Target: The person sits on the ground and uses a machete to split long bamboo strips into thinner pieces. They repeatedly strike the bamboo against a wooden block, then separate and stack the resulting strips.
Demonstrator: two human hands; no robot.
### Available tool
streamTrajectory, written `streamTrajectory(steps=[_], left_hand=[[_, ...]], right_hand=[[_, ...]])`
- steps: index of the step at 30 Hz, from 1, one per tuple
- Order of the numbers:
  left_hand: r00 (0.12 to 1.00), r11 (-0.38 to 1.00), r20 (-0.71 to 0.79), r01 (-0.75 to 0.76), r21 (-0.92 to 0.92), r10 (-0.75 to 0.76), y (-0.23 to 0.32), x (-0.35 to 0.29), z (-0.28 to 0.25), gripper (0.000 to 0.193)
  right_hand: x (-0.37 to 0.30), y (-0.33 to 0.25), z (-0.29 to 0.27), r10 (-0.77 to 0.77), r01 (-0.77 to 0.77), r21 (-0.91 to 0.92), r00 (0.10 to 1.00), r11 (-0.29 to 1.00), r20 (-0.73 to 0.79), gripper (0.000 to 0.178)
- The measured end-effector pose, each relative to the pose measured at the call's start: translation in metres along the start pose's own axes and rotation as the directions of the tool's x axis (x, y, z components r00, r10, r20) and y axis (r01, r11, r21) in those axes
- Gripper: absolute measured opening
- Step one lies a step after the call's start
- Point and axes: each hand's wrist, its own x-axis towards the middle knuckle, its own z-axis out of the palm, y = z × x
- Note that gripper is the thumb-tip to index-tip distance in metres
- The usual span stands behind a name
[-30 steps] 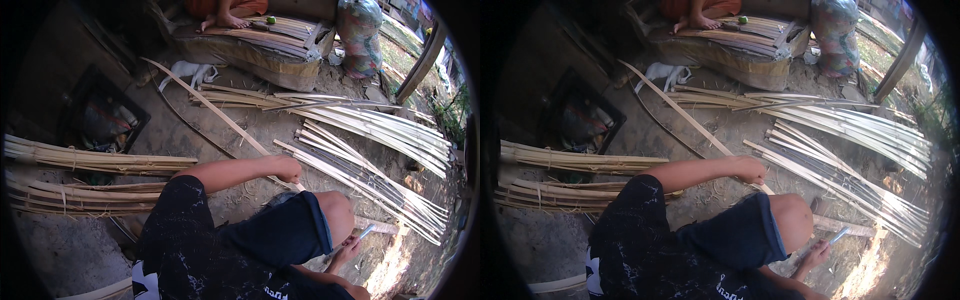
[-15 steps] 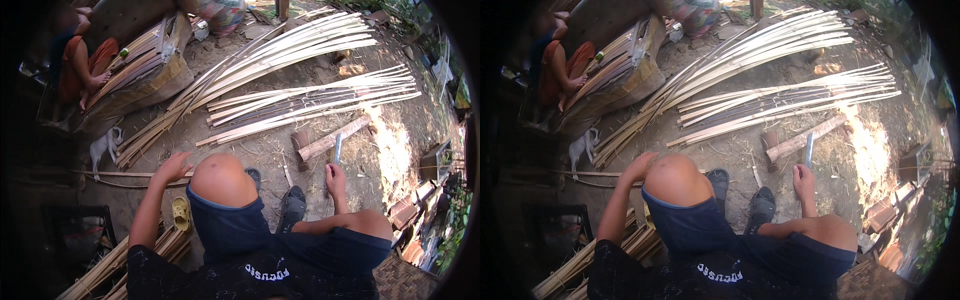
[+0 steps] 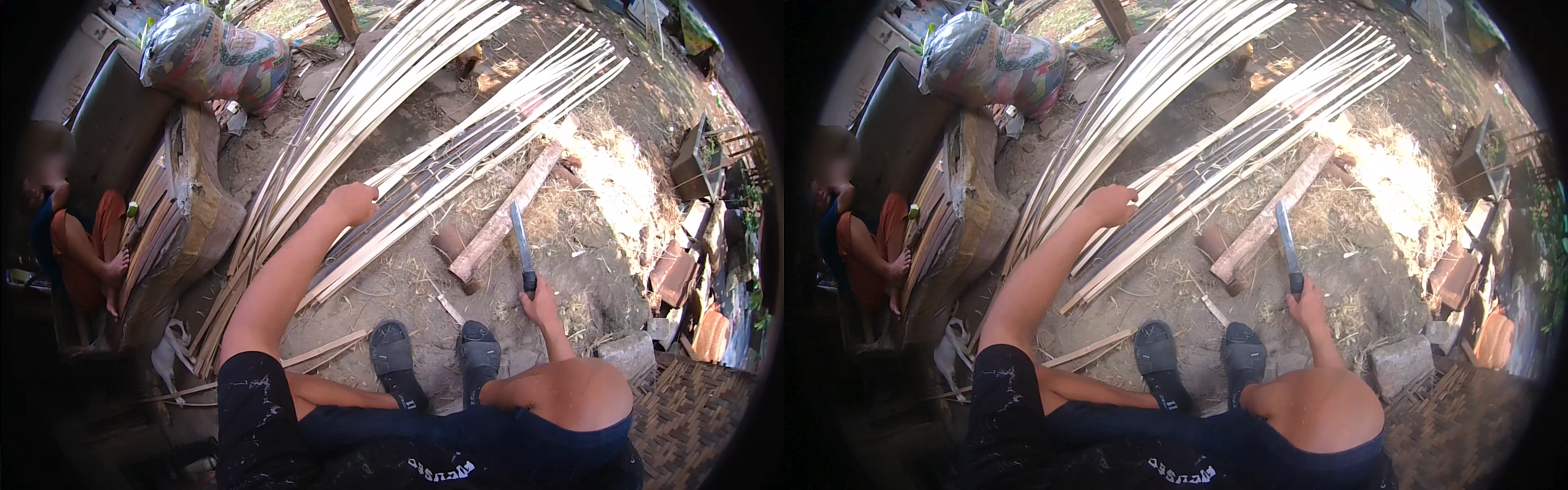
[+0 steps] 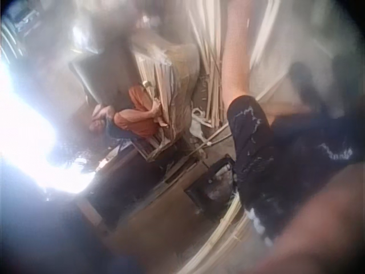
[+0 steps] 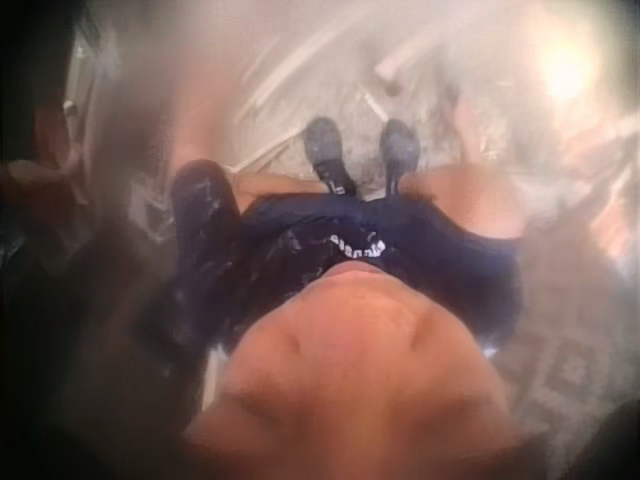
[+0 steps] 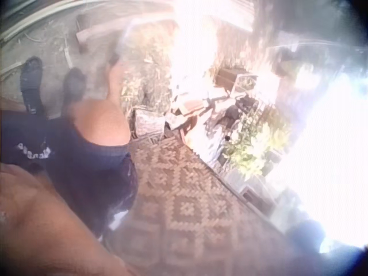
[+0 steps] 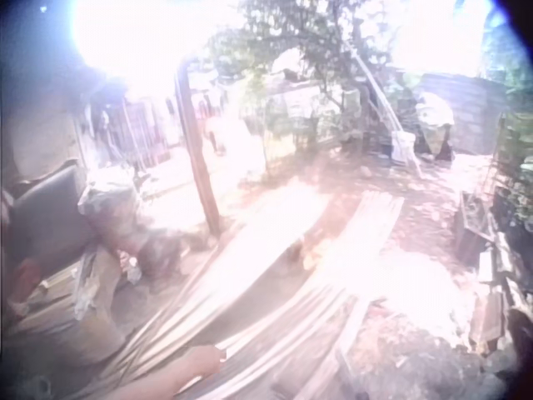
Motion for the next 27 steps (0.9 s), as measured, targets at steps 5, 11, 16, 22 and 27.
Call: streamTrajectory(steps=[5,11,16,22,27], left_hand=[[0.983,0.973,0.008,0.184,-0.138,-0.185,0.02,0.067,0.105,0.033],[0.898,0.879,-0.18,0.321,-0.353,-0.401,0.036,0.071,0.167,0.036],[0.912,0.851,-0.118,0.312,-0.421,-0.393,0.01,0.071,0.156,0.041],[0.779,0.689,-0.591,-0.312,-0.655,-0.21,-0.012,0.039,0.021,0.031],[0.572,0.65,-0.808,-0.562,-0.512,-0.142,0.037,0.019,-0.079,0.024]], right_hand=[[-0.003,-0.021,-0.01,0.082,-0.08,0.156,0.997,0.984,-0.006,0.054],[-0.014,-0.023,-0.018,0.135,-0.134,0.198,0.991,0.971,0.011,0.053],[-0.014,-0.044,-0.015,0.15,-0.16,0.324,0.987,0.933,0.058,0.053],[-0.022,-0.037,-0.022,0.118,-0.128,0.414,0.992,0.901,0.05,0.054],[-0.027,-0.044,-0.016,0.083,-0.144,0.462,0.985,0.875,0.15,0.05]])
